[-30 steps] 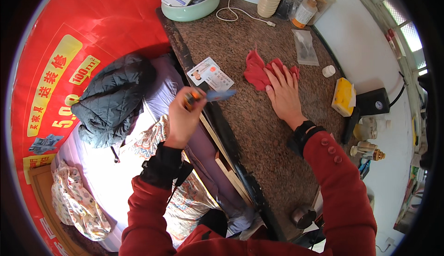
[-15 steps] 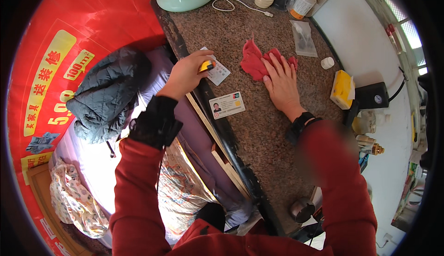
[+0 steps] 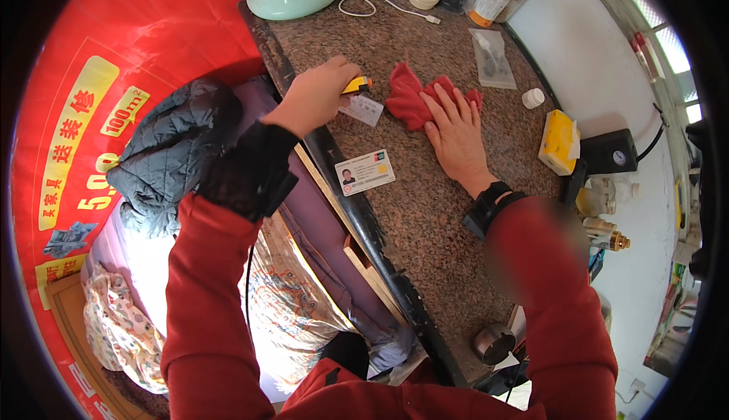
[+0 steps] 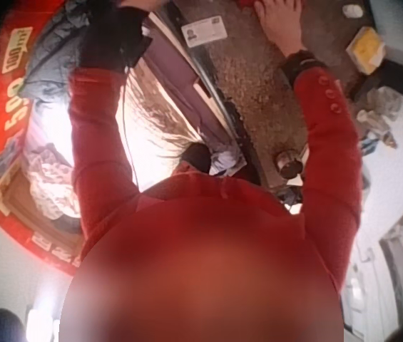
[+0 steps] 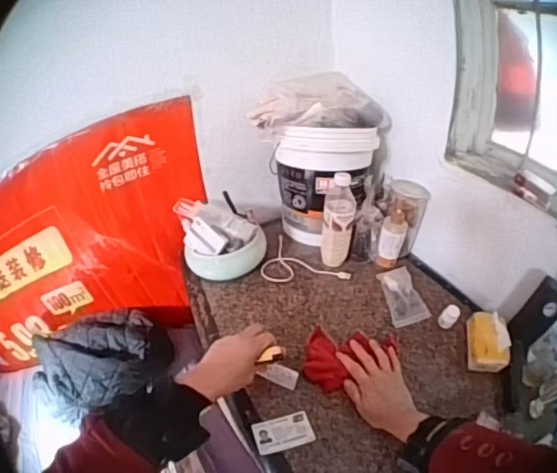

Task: The person clears a cluttered table by moving various items aside, then wipes the surface with a red cloth. They handle a notebook, plastic bottles, a tissue box, and other small objects, placing them in different spots before wiping the table.

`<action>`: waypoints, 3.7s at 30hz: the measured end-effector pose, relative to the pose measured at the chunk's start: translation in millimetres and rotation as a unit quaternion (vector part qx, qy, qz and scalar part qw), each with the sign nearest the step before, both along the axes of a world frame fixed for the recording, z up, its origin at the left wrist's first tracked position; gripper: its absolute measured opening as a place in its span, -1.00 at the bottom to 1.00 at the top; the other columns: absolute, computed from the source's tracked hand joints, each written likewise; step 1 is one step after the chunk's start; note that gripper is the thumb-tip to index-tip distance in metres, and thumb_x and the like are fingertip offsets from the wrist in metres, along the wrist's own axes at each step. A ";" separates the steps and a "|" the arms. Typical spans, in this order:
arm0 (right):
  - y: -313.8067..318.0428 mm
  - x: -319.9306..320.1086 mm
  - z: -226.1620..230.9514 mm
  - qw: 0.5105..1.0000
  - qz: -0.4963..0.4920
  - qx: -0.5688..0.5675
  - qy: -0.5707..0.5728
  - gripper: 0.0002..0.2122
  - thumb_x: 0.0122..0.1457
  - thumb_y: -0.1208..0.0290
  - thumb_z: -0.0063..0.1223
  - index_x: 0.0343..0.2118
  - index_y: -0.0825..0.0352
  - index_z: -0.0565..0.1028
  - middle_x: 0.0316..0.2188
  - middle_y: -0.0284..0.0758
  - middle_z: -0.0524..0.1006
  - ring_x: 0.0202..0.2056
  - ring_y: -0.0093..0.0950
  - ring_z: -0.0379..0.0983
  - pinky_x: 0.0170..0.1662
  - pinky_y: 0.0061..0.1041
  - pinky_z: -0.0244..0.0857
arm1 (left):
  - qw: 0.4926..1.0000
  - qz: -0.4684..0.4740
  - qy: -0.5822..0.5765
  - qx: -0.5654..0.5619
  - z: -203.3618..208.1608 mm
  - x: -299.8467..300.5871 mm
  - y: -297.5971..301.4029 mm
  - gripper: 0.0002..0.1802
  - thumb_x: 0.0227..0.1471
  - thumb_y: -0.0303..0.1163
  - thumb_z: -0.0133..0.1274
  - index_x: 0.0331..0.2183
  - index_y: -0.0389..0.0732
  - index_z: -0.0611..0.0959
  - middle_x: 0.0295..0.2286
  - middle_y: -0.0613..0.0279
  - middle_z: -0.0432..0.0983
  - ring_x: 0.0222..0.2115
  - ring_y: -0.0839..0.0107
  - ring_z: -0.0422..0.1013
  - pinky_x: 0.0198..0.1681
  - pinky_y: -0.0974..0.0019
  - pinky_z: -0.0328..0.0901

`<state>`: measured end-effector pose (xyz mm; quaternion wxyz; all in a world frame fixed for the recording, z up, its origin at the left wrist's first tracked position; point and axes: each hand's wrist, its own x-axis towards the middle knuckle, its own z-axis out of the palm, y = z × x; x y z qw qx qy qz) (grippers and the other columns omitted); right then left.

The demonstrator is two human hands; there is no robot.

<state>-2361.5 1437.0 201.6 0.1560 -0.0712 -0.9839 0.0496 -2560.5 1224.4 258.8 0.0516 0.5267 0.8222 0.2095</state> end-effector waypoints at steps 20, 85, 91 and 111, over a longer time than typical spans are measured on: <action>-1.5 -0.4 0.9 1.000 -0.003 -0.003 0.000 -0.56 0.32 0.19 -0.17 0.26 0.04 0.26 0.31 -0.32 0.16 0.32 -0.14 -0.02 0.35 0.00 -0.23 | 0.726 0.445 -0.446 0.275 -63.8 20.7 -72.6 -0.64 -0.11 -0.30 0.40 -0.52 -0.11 0.46 -0.65 0.52 0.31 -0.71 0.70 0.15 -0.67 0.53 -0.01; 1.1 -1.1 -3.4 1.000 -0.001 -0.001 0.003 -0.56 0.34 0.16 -0.21 0.28 0.02 0.23 0.30 -0.31 0.19 0.31 -0.13 0.01 0.35 0.01 -0.22 | 0.827 0.324 -0.401 0.225 -23.5 85.9 -75.3 -0.81 -0.02 -0.51 0.21 -0.34 -0.25 0.53 -0.53 0.43 0.40 -0.58 0.70 0.22 -0.53 0.55 0.13; 1.8 -1.4 -4.2 1.000 0.005 0.002 0.004 -0.56 0.34 0.17 -0.20 0.27 0.02 0.24 0.30 -0.30 0.19 0.31 -0.13 0.02 0.34 0.00 -0.21 | 0.899 0.362 -0.143 0.202 -26.3 106.6 -68.3 -0.66 -0.15 -0.51 0.30 -0.26 -0.32 0.58 -0.51 0.30 0.45 -0.50 0.53 0.33 -0.39 0.44 0.27; 2.3 -2.8 -5.8 1.000 -0.004 0.009 -0.013 -0.56 0.35 0.14 -0.24 0.27 0.03 0.24 0.32 -0.33 0.15 0.33 -0.14 -0.02 0.36 -0.02 -0.21 | 0.909 0.312 -0.249 0.124 -29.0 165.1 -58.9 -0.57 -0.19 -0.49 0.33 -0.20 -0.28 0.57 -0.21 0.08 0.36 -0.26 0.05 0.46 -0.20 0.15 0.38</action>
